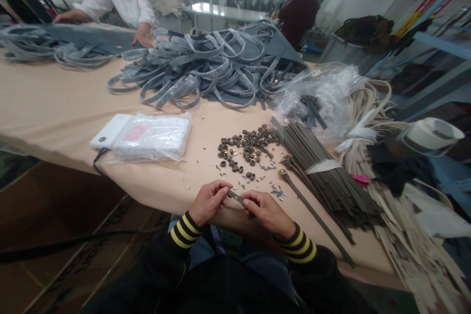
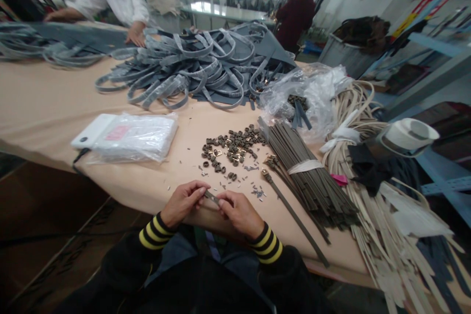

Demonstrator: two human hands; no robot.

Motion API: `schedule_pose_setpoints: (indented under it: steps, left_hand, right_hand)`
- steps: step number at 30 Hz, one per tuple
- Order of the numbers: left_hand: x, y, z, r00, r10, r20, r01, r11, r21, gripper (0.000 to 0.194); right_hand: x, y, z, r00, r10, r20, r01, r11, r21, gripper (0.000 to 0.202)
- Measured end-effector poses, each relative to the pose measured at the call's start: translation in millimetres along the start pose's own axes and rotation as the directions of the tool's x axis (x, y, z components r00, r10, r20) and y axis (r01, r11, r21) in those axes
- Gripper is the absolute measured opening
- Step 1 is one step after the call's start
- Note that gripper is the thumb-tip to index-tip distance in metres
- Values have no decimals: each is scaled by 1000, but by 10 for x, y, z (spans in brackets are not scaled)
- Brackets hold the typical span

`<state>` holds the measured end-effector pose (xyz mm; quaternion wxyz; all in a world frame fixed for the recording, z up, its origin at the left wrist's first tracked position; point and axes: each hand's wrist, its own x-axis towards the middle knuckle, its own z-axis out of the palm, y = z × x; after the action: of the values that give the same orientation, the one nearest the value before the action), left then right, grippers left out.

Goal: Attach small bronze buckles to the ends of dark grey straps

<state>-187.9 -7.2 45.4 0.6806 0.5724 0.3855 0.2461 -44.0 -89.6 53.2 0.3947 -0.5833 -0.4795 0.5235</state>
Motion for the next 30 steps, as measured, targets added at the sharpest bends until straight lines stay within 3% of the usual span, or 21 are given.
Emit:
schedule_pose_setpoints:
  steps: [8,22,25,30]
  left_hand:
    - [24,-83,20,997,-31,-64,28,999,-44,24]
    - [54,-101,33,996,-48,-69,42,995,-94,26]
    - [65,-103,35,996,-52,-73,44,994,-102,25]
    - [70,-97,45,994,-66,-89,56,993,-108,25]
  right_hand:
    - [28,30,37,998,64,14,-65,996,66,15]
    - [65,107,36,996,90,-6,-89,993,72,18]
    - [61,123,52,999,22,-41,-23,1000,-12,23]
    - [40,99,101,968,-152,-199,75,934,-348,21]
